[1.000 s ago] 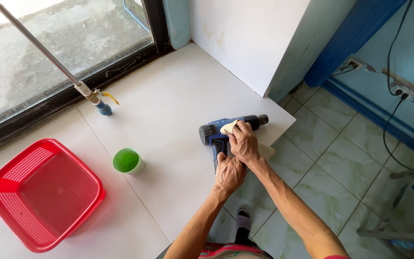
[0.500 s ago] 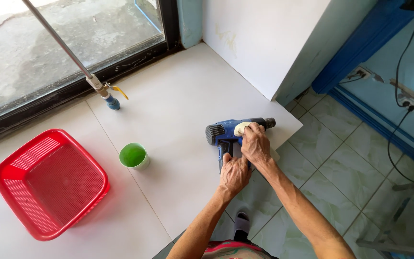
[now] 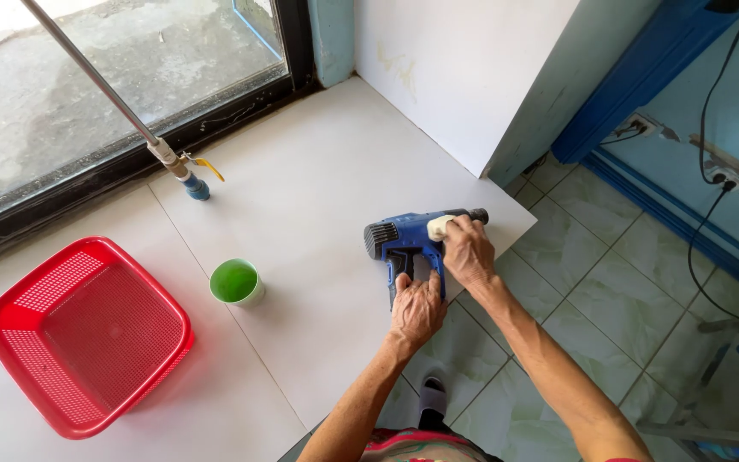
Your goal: The recorder is cleaning a heat gun with a cloth on a white table.
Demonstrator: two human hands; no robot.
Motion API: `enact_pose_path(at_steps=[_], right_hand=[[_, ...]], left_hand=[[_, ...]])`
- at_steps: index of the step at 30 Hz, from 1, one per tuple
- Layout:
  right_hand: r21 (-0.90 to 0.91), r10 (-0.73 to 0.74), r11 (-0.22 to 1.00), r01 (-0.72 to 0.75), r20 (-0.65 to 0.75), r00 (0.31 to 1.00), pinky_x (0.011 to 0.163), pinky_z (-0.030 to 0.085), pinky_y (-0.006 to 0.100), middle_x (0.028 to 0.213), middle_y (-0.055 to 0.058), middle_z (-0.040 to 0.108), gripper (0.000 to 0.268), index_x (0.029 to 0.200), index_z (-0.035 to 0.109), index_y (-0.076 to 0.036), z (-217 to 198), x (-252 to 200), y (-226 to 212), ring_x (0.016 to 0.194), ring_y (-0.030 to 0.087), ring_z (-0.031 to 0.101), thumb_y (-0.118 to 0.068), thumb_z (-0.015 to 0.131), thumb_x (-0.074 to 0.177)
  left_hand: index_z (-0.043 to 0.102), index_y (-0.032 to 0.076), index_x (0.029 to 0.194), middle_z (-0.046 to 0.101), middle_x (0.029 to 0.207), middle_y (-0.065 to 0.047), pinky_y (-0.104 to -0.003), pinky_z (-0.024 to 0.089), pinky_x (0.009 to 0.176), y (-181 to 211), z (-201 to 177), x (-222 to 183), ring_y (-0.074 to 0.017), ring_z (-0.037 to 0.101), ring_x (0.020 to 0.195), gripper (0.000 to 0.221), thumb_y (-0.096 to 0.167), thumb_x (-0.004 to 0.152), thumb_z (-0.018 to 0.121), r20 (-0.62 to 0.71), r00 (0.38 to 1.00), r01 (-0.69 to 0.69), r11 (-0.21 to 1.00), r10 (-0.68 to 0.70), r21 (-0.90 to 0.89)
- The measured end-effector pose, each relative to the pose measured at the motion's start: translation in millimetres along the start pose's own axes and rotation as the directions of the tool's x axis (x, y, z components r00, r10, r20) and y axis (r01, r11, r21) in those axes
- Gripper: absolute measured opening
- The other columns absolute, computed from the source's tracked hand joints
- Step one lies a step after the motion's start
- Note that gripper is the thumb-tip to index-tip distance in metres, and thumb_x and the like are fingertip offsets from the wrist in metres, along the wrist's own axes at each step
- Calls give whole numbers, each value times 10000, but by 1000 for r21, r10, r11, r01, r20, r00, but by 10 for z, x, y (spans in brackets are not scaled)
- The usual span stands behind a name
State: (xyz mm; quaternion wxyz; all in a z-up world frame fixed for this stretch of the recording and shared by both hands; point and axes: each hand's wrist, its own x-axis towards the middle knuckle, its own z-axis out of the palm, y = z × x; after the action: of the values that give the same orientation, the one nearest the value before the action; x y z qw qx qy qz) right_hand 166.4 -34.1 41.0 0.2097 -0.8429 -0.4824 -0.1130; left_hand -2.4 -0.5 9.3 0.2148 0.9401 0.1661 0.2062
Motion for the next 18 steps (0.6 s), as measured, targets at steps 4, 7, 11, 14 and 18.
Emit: enact_pose_path(at_steps=[4, 7, 11, 14, 18], right_hand=[[214, 102, 971, -109, 42, 994, 745, 554, 422, 1004, 121, 662, 151, 1006, 743, -22, -188, 195, 66, 832, 272, 644, -102, 661, 908], [261, 50, 961, -92, 163, 985, 718, 556, 392, 981, 122, 653, 172, 1028, 709, -17, -174, 290, -65, 778, 259, 647, -176, 657, 993], [323, -210, 920, 223, -75, 975, 815, 555, 402, 994, 73, 699, 128, 1057, 745, -91, -2, 387, -465, 886, 254, 647, -142, 669, 968], [282, -262, 917, 282, -108, 959, 828, 560, 411, 999, 57, 716, 146, 1045, 759, -117, 20, 370, -589, 921, 262, 635, -98, 659, 942], [182, -185, 965, 188, -32, 982, 779, 582, 367, 986, 63, 717, 152, 1055, 767, -147, 188, 380, -295, 907, 275, 643, -77, 651, 986]], left_hand=[[542, -107, 1281, 703, 818, -149, -518, 373, 1015, -28, 7, 17, -293, 671, 850, 574, 216, 842, 721, -42, 999, -20, 1000, 21, 14], [543, -102, 1284, 708, 860, -162, -498, 382, 999, -18, 17, -16, -296, 673, 868, 580, 218, 834, 720, -64, 997, -42, 999, 41, -17], [544, -77, 1269, 708, 824, -147, -513, 369, 1031, -3, -28, 5, -295, 673, 858, 537, 196, 837, 709, 34, 999, 14, 1000, -14, -17], [546, -67, 1265, 705, 814, -139, -514, 369, 1030, -46, 81, -7, -294, 671, 860, 520, 189, 843, 710, 37, 999, 13, 1000, -14, 14], [540, -91, 1290, 704, 843, -156, -505, 375, 1007, -6, -8, -1, -298, 671, 873, 600, 200, 798, 720, 18, 1000, 8, 1000, -8, -10]])
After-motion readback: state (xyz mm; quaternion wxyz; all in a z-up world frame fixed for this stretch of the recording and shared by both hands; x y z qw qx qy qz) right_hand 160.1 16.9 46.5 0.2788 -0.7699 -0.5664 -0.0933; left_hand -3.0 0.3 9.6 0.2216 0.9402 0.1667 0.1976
